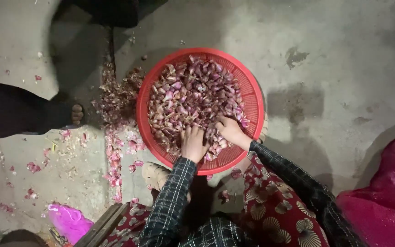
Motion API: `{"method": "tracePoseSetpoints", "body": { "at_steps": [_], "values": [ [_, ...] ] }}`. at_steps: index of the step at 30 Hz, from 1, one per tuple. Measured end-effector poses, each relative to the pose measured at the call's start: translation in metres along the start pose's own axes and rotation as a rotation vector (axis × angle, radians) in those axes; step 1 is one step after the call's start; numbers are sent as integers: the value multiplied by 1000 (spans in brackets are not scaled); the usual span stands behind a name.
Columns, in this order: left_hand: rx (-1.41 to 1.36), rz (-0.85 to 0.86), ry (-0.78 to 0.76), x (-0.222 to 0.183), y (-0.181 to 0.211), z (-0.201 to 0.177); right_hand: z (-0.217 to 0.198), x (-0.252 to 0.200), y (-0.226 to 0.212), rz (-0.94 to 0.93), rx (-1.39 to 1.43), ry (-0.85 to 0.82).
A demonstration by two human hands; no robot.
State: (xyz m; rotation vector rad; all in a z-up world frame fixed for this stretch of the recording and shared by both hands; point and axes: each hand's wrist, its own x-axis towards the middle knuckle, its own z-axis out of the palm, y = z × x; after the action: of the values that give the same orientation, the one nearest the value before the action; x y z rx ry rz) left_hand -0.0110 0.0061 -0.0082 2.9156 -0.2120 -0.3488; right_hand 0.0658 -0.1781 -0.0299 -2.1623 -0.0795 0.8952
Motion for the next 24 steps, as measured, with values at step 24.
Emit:
{"method": "tracePoseSetpoints", "body": {
  "at_steps": [24],
  "values": [
    [31,58,178,1,25,7,-63,-19,-24,-176,335,241]
  ]
}}
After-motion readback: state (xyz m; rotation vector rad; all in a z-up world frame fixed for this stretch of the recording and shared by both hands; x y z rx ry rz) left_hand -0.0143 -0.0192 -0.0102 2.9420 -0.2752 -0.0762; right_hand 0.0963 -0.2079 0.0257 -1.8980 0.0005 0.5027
